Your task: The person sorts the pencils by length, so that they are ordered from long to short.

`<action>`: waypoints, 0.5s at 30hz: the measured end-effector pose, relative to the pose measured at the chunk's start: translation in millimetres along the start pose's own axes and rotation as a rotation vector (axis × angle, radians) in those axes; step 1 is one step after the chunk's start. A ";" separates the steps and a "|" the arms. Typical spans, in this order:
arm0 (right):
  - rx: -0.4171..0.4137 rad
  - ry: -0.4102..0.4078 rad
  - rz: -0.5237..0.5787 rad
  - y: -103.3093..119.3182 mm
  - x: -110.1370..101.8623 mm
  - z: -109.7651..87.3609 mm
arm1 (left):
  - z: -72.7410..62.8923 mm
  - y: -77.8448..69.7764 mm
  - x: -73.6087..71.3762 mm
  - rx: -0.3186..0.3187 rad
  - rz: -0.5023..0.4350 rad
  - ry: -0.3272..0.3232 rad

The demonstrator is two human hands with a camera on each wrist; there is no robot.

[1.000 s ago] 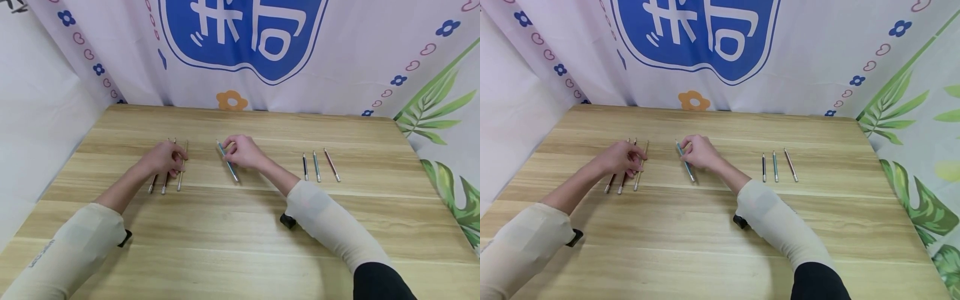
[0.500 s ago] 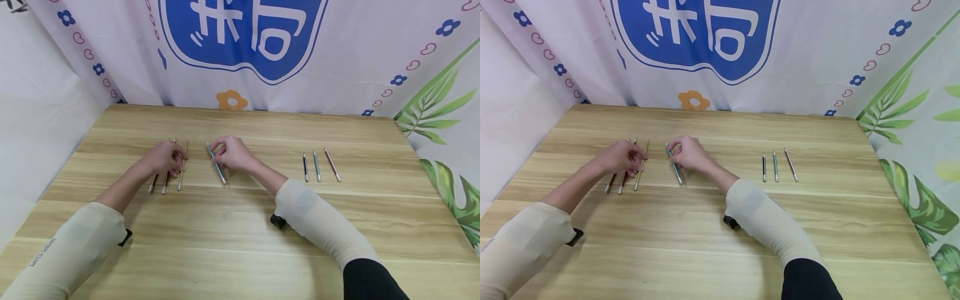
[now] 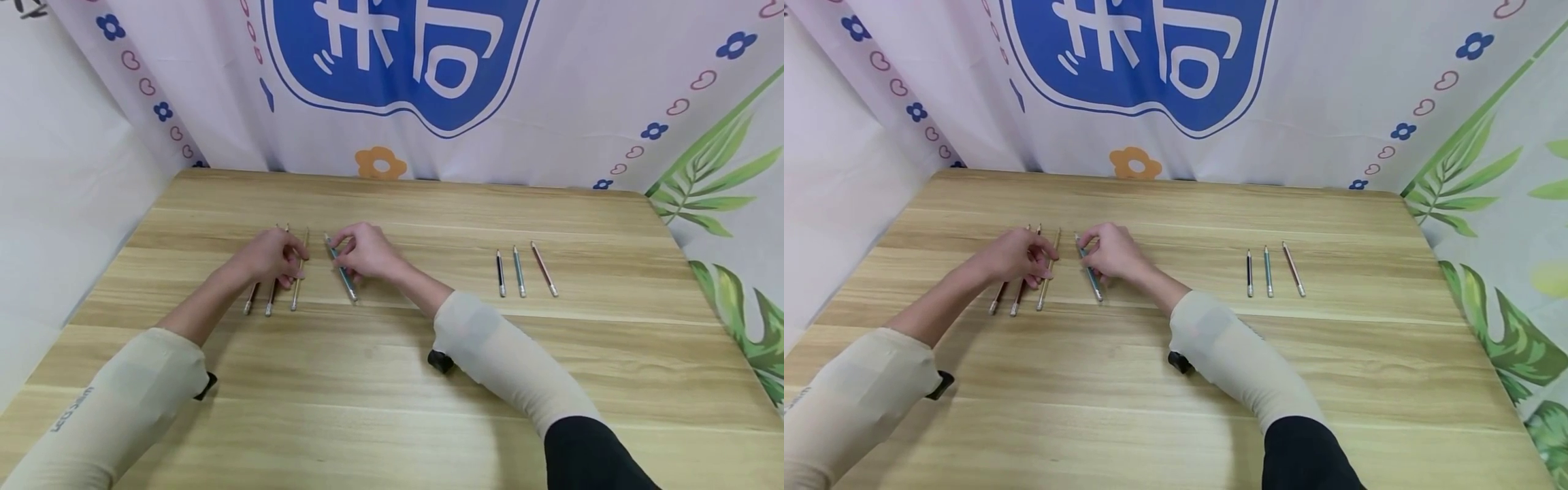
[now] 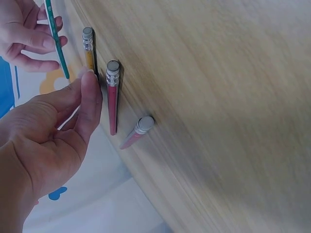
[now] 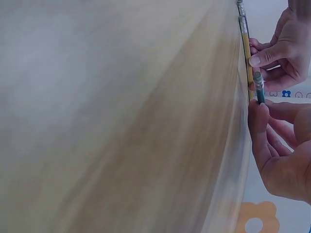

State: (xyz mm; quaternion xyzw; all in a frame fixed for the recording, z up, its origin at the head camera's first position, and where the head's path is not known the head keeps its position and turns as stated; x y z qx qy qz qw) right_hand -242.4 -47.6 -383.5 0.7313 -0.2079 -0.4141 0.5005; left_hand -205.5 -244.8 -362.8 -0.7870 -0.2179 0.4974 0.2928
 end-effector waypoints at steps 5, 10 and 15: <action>0.007 -0.008 -0.024 1.8 3.9 3.2 | 0.6 -0.1 -0.1 -0.001 -0.004 0.004; 0.028 -0.010 -0.039 2.5 7.7 5.9 | 0.4 -0.8 0.2 0.005 -0.006 0.008; 0.037 -0.010 -0.056 4.6 10.4 7.4 | 0.2 -1.8 0.2 0.001 -0.013 0.012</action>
Point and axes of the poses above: each hand's wrist, its own z-axis towards the middle knuckle, its own x-axis out of the palm, y = z × x, the point moved 2 cm from there along z, towards the middle knuckle, and after that the axes turned 1 degree about z, right-handed, at the moved point
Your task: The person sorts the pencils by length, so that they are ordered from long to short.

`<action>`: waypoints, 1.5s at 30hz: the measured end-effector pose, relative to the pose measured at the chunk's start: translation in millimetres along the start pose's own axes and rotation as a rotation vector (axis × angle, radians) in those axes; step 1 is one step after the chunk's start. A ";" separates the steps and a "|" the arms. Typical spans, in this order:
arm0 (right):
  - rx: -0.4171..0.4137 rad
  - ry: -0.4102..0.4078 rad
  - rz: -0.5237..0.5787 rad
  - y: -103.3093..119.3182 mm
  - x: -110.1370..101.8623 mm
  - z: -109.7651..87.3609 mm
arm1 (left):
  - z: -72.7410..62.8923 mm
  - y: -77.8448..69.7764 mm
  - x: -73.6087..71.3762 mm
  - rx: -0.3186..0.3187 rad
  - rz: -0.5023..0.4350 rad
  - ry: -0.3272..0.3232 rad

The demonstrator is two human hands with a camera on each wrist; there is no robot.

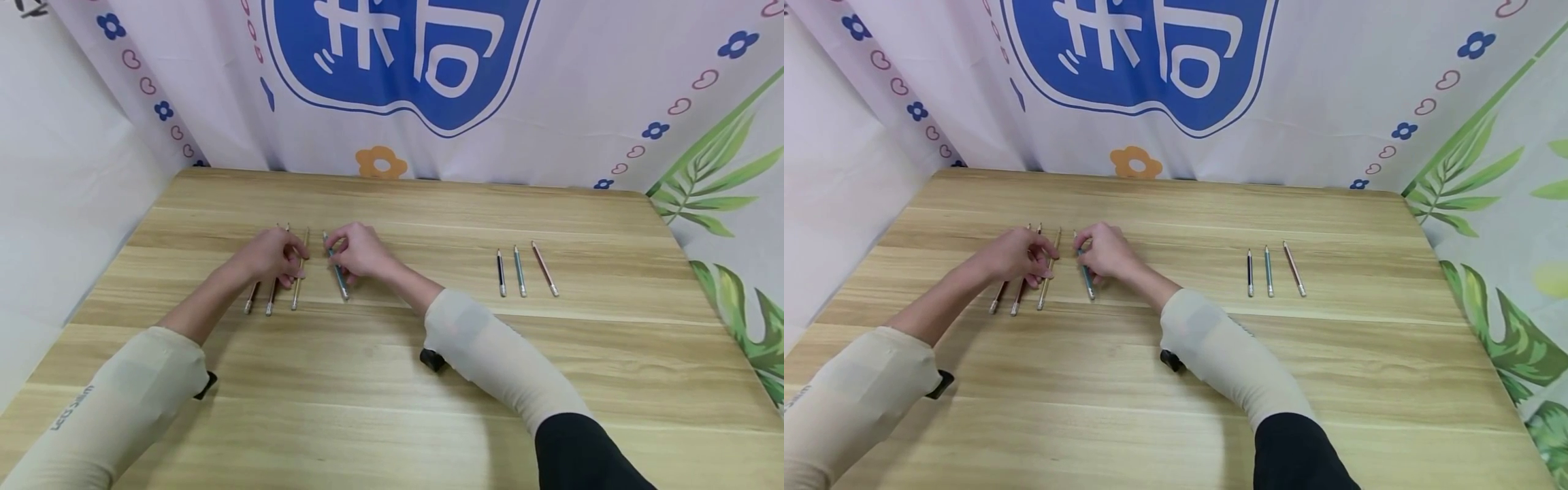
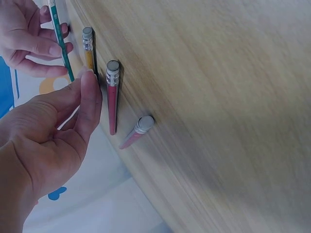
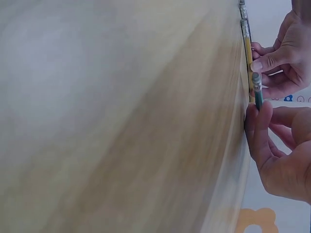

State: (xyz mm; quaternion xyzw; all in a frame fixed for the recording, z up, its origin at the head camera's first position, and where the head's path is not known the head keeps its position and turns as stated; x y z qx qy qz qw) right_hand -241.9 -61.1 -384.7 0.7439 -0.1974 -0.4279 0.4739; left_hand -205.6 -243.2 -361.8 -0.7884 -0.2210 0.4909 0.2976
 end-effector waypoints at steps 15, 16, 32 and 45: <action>-0.037 -0.019 0.001 1.9 5.2 4.1 | 0.0 0.3 -1.2 -0.004 0.019 0.013; -0.038 -0.018 0.005 1.9 6.0 4.7 | 0.0 0.0 -1.1 -0.003 0.016 0.015; -0.092 -0.040 0.003 1.9 12.2 12.5 | 2.6 1.4 -0.6 0.001 0.003 0.022; -0.112 0.004 -0.082 3.8 14.5 14.2 | 0.9 -1.2 -1.2 -0.002 0.006 0.023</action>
Point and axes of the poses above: each hand's wrist, its own z-axis towards the middle knuckle, its own x-axis out of the palm, y = z × x, the point moved 2 cm from there along z, towards the middle knuckle, and after that the axes turned 1 degree about z, right-handed, at the moved point
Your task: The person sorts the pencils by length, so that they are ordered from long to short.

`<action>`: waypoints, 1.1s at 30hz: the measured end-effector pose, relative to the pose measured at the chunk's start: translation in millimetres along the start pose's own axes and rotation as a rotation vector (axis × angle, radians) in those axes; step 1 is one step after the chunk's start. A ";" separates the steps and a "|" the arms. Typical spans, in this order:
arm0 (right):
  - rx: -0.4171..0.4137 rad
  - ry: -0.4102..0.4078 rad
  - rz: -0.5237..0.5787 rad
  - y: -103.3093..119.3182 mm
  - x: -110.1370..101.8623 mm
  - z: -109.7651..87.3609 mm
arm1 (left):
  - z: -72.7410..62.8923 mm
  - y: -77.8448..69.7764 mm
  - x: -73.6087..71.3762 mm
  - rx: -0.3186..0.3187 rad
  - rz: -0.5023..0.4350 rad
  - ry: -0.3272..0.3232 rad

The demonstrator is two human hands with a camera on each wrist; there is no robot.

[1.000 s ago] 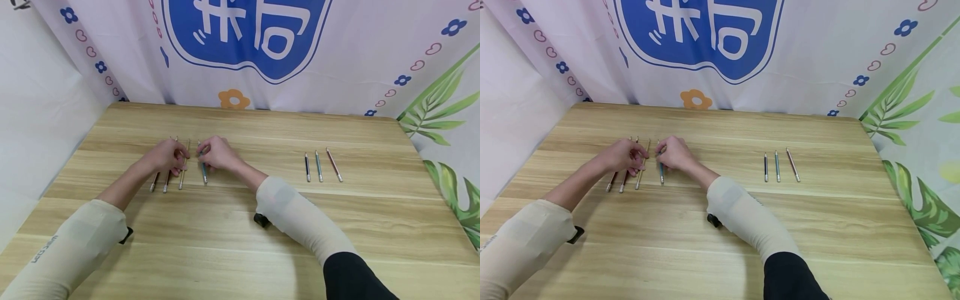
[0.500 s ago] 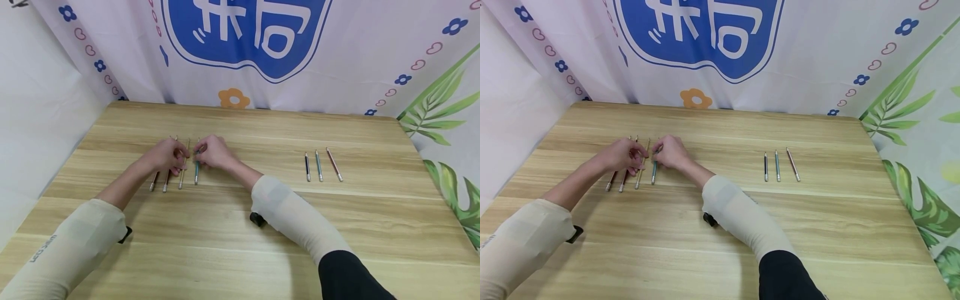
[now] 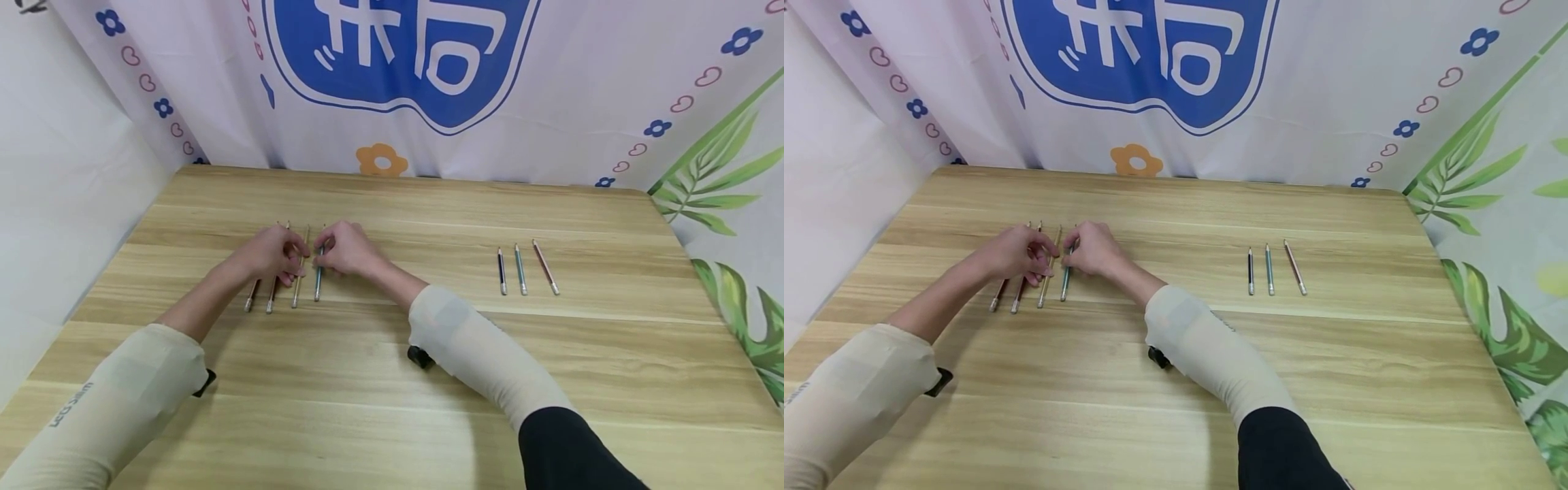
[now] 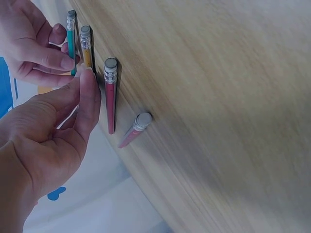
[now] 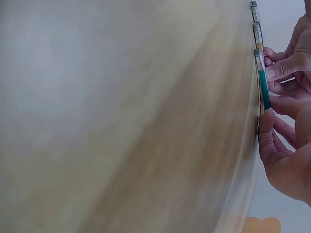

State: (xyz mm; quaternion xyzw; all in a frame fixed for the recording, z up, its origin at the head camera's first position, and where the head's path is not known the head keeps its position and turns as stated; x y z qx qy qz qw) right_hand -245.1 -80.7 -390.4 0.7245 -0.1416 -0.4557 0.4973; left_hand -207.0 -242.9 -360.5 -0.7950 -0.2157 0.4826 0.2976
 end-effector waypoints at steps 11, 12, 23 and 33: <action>-0.035 0.024 -0.053 2.0 0.9 -0.8 | -0.3 1.1 -1.0 0.000 0.005 0.009; -0.036 0.025 -0.057 2.0 0.9 -0.8 | -0.2 1.2 -1.1 0.001 0.004 0.008; -0.056 0.030 -0.148 3.4 1.1 -0.4 | -0.2 2.6 -0.7 -0.004 -0.003 0.005; -0.096 0.054 -0.142 2.3 0.7 -1.4 | 0.6 5.3 -0.9 -0.010 -0.002 -0.005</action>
Point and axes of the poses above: each hand's wrist, its own z-axis towards the middle knuckle, its own x-axis out of the palm, y = z × x, the point moved 2 cm from there along z, towards the middle knuckle, and after that the axes turned 1 degree about z, right-handed, at the moved point
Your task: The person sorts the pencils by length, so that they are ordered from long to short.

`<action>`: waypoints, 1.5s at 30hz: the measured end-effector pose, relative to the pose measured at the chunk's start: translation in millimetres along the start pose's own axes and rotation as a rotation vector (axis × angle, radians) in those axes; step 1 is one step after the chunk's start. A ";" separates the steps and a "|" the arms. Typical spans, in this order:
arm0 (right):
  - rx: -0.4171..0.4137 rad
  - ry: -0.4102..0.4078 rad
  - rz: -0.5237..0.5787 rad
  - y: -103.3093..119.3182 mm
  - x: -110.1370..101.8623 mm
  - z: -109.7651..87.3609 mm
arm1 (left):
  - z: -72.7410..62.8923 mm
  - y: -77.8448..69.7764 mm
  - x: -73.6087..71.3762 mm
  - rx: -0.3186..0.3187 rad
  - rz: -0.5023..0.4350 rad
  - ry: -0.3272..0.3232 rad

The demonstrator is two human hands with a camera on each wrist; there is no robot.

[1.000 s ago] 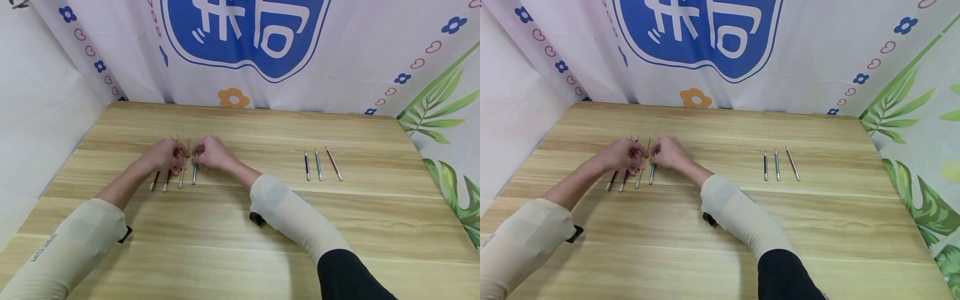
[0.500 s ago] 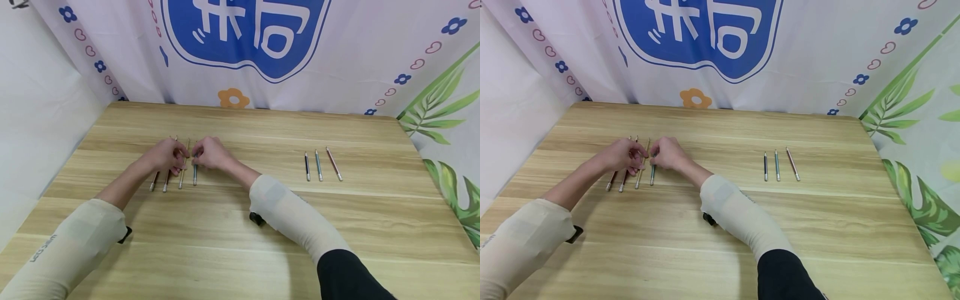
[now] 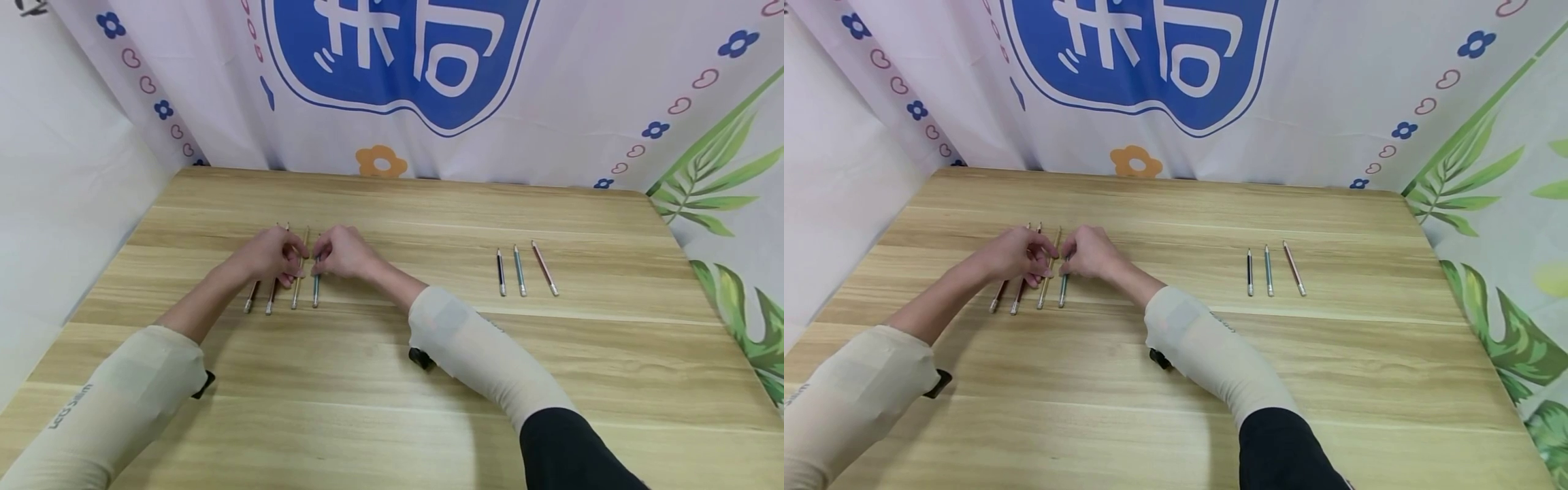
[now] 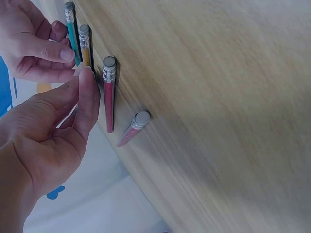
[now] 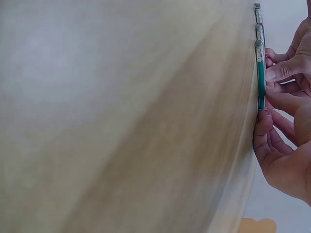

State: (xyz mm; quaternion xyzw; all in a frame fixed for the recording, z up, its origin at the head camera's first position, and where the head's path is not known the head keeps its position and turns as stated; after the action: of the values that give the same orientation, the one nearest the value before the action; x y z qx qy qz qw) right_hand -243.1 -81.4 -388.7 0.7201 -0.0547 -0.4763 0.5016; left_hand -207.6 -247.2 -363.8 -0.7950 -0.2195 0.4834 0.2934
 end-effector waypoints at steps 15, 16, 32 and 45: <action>0.009 0.004 0.038 -1.4 -2.2 -2.0 | -0.2 -1.6 0.1 0.021 -0.019 0.015; 0.009 0.005 0.037 -1.2 -2.4 -2.2 | -0.3 -2.0 -0.1 0.023 -0.020 0.016; 0.006 0.020 0.034 0.4 -2.1 -0.8 | -2.1 -0.9 -1.4 0.020 -0.015 0.020; 0.009 0.006 0.049 -2.0 -1.3 -1.8 | -1.9 -1.6 -0.3 0.031 -0.001 0.022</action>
State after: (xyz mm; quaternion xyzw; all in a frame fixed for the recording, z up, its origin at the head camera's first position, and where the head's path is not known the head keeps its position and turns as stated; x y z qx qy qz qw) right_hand -243.2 -78.5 -389.3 0.7222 -0.0728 -0.4615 0.5101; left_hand -206.1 -246.7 -361.9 -0.7955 -0.2091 0.4777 0.3087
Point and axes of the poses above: each hand's wrist, its own z-axis towards the middle knuckle, its own x-axis out of the palm, y = z × x, the point moved 2 cm from there along z, towards the middle knuckle, and after that the axes turned 1 degree about z, right-handed, at the moved point
